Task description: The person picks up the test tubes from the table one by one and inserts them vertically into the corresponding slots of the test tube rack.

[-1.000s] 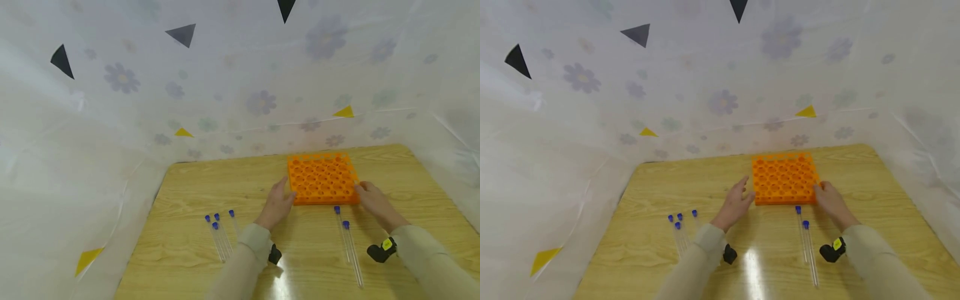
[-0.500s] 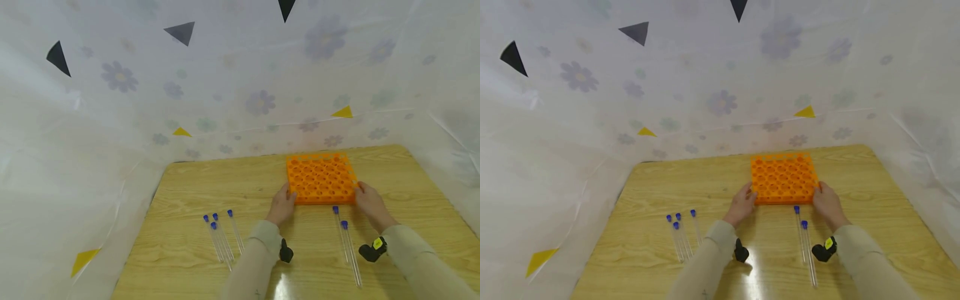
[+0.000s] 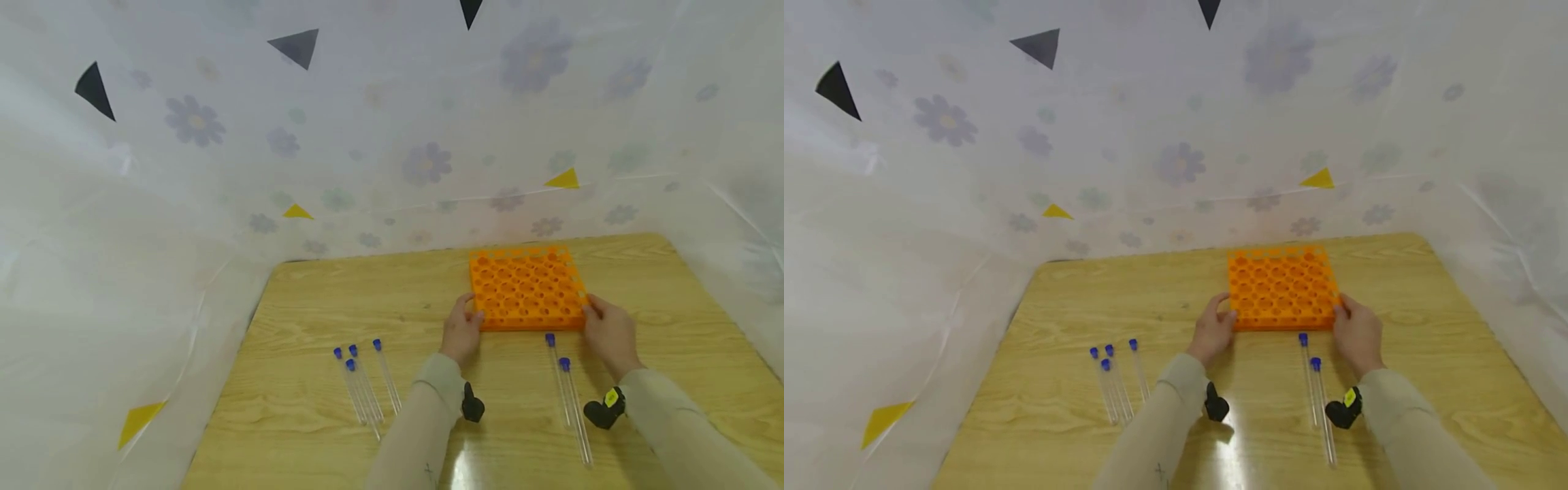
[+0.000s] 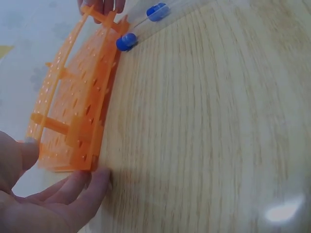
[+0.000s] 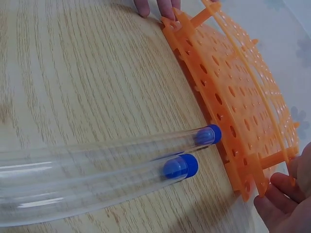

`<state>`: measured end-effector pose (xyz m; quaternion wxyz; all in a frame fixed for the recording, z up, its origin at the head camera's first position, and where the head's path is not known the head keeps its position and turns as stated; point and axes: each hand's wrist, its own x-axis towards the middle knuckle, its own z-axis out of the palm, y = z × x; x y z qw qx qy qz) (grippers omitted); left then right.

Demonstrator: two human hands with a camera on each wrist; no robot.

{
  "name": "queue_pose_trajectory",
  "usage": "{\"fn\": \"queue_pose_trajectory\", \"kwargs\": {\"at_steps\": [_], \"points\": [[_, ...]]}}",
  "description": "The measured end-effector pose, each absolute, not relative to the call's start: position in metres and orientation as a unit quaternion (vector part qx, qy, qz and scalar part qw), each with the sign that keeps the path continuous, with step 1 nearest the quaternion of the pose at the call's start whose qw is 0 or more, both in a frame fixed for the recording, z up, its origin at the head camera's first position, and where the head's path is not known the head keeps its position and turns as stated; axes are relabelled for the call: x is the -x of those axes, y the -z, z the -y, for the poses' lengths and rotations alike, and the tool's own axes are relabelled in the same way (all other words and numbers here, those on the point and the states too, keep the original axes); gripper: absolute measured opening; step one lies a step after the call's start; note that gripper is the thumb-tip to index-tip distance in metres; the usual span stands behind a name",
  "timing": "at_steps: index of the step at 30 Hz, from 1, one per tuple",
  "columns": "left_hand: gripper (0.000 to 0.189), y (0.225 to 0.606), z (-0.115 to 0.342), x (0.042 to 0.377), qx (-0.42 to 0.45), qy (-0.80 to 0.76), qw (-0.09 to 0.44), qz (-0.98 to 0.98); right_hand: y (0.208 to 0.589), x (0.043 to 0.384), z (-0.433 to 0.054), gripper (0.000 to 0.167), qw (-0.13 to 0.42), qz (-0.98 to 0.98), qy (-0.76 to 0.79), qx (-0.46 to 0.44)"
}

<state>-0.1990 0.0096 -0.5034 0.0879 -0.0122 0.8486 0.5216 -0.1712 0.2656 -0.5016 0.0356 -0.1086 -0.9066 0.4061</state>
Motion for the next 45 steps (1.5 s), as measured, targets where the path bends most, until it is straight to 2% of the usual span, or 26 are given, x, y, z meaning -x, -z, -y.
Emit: {"fn": "queue_pose_trajectory", "kwargs": {"at_steps": [8,14,21,27,39,45], "points": [[0.047,0.497,-0.009,0.201,0.006,-0.515,0.088,-0.853,0.501,0.174,-0.263,0.050,0.037,0.911,-0.398,0.101],[0.050,0.498,-0.003,0.206,-0.003,-0.495,0.093,-0.864,0.504,0.176,-0.257,0.046,0.065,0.912,-0.393,0.092],[0.050,0.495,0.011,0.207,-0.013,-0.482,0.095,-0.871,0.504,0.176,-0.249,0.049,0.037,0.913,-0.395,0.093],[0.051,0.490,0.024,0.208,-0.038,-0.430,0.083,-0.898,0.502,0.176,-0.239,0.048,0.047,0.917,-0.390,0.077],[0.052,0.488,0.045,0.213,-0.032,-0.402,0.091,-0.910,0.505,0.179,-0.225,0.052,0.020,0.913,-0.404,0.054],[0.053,0.486,0.057,0.211,-0.055,-0.341,0.084,-0.935,0.503,0.179,-0.218,0.052,0.016,0.920,-0.389,0.040]]}}
